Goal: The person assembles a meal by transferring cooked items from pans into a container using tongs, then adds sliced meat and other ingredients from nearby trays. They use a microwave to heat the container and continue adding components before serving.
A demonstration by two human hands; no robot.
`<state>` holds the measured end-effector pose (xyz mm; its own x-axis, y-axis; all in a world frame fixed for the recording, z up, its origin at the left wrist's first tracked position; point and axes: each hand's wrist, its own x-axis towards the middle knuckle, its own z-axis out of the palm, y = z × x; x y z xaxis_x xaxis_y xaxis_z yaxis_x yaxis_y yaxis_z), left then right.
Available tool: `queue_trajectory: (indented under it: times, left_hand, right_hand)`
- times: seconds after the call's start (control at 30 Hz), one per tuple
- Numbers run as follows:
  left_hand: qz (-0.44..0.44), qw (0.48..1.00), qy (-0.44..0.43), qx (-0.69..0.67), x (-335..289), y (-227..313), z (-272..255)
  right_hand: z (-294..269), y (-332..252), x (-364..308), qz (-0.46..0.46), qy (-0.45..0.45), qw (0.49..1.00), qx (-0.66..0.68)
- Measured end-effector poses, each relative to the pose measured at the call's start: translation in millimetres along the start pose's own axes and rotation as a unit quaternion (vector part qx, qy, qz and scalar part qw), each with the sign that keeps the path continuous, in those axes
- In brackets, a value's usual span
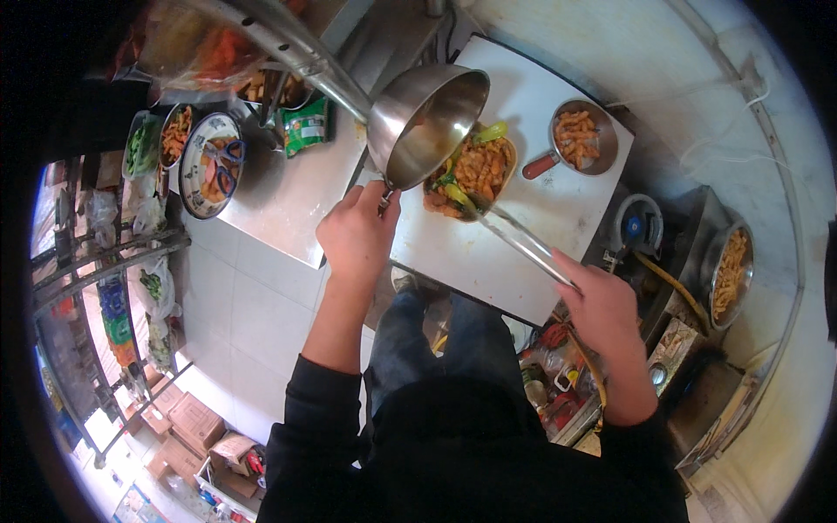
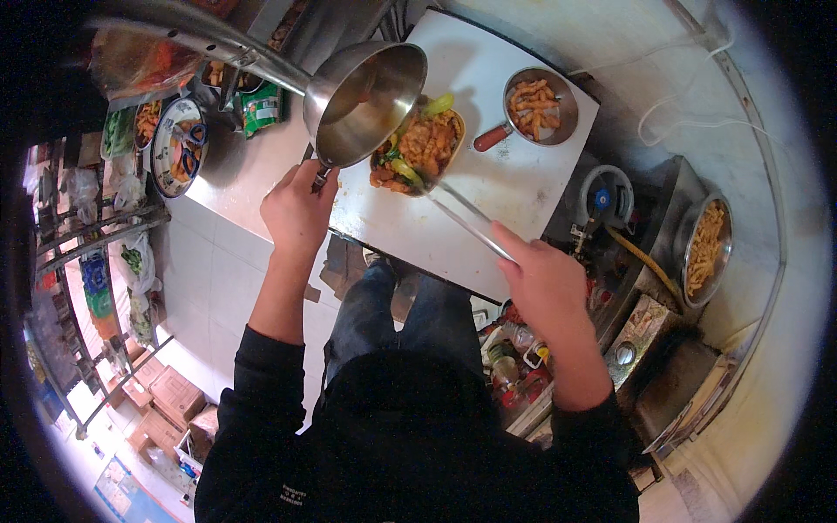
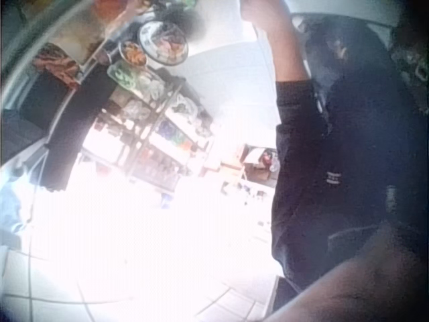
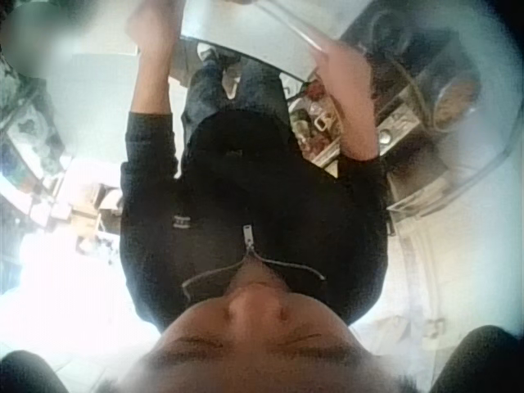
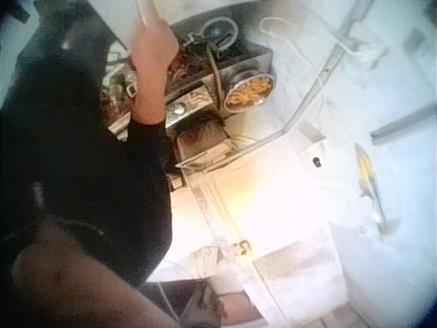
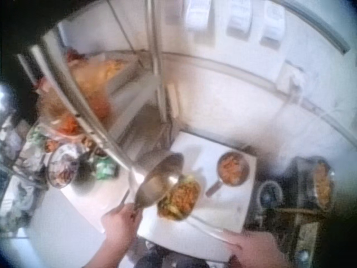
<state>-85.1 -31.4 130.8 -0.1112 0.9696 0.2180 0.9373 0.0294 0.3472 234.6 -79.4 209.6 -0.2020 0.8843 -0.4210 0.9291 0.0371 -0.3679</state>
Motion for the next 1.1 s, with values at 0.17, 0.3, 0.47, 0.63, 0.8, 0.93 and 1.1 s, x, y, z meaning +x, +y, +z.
queue_trajectory:
  times: [0.17,0.3,0.47,0.63,0.8,0.93,1.1]
  left_hand:
    - [-0.019,0.999,0.003,-0.034,1.6,-3.1,-1.7]
    - [-0.017,0.999,0.005,-0.03,2.2,-6.7,-2.5]
    - [-0.029,0.998,0.015,-0.048,3.8,-11.6,-3.2]
    - [-0.032,0.997,0.013,-0.062,6.3,-12.0,-2.0]
    - [-0.037,0.997,0.003,-0.062,7.5,-13.4,-1.7]
    - [-0.041,0.997,0.005,-0.068,8.0,-15.0,-2.4]
    - [-0.027,0.998,-0.007,-0.053,9.1,-12.8,-1.2]
  right_hand:
    - [1.8,-11.4,1.3,-0.058,-0.003,0.995,0.079]
    - [37.0,-11.3,23.2,-0.044,-0.01,0.997,0.066]
    - [38.0,17.2,22.4,0.029,-0.028,0.95,0.309]
    - [46.1,33.6,10.4,0.096,-0.046,0.935,0.337]
    - [37.6,21.3,-14.6,0.026,0.02,0.979,0.201]
    - [23.8,5.6,-22.2,0.054,0.025,0.973,0.222]
    - [31.1,-4.5,-4.8,0.021,0.007,0.996,0.092]
